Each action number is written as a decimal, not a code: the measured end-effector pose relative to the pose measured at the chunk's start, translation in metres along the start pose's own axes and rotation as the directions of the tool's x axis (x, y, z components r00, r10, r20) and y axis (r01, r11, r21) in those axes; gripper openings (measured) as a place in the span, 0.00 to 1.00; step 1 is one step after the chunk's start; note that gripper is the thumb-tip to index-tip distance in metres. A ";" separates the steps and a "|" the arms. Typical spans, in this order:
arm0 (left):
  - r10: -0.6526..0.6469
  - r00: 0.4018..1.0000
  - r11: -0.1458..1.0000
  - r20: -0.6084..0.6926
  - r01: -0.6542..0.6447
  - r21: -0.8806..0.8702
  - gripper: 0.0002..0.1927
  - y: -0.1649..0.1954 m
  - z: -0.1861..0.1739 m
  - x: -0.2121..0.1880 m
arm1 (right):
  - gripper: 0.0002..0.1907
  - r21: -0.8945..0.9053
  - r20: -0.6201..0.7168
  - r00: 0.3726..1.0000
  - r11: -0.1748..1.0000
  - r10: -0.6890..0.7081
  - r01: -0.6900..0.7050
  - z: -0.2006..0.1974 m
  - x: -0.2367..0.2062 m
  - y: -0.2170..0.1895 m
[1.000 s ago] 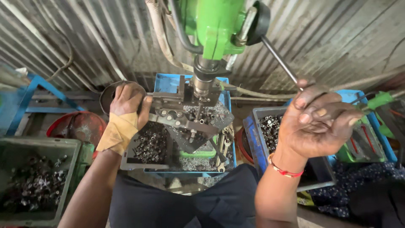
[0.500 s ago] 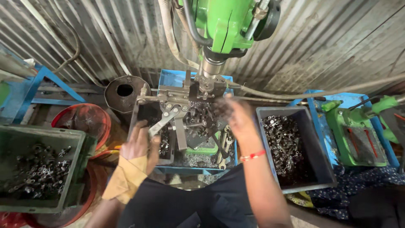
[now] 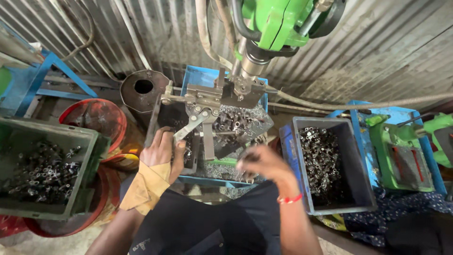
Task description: The person operates a green drill press to drill holes in small cylindrical metal parts. They repeatedly pick parts from a bin, place them in a jig, lower the drill to machine the part, and then remove the finished piece. The person also briefly adjusts a protective wrap on their left wrist.
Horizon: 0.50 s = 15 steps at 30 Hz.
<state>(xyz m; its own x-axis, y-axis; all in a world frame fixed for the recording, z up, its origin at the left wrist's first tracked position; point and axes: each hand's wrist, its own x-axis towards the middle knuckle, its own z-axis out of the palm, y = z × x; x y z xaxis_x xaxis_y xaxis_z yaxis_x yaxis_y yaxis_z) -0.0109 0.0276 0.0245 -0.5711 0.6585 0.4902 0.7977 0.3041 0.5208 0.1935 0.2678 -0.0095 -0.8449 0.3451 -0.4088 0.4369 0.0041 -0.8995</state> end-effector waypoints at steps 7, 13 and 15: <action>-0.019 1.000 1.000 0.009 0.019 -0.019 0.12 0.003 0.000 0.000 | 0.11 -0.097 -0.538 0.746 0.908 -0.393 0.408 0.076 0.006 0.010; -0.055 0.998 0.998 0.041 0.056 -0.011 0.13 0.004 0.000 0.000 | 0.15 -0.776 -0.500 0.424 0.608 -0.755 0.167 0.007 0.032 -0.013; -0.053 0.998 0.999 0.034 0.053 -0.010 0.13 0.003 0.001 0.000 | 0.14 -0.797 -0.467 0.452 0.583 -0.760 0.156 -0.001 0.044 -0.018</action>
<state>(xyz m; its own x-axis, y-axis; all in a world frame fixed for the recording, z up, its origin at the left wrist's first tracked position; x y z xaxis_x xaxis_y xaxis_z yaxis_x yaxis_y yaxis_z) -0.0081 0.0290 0.0253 -0.6056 0.6647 0.4375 0.7639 0.3317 0.5535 0.1492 0.2836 -0.0112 -0.5699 0.5914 0.5705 0.3695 0.8045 -0.4650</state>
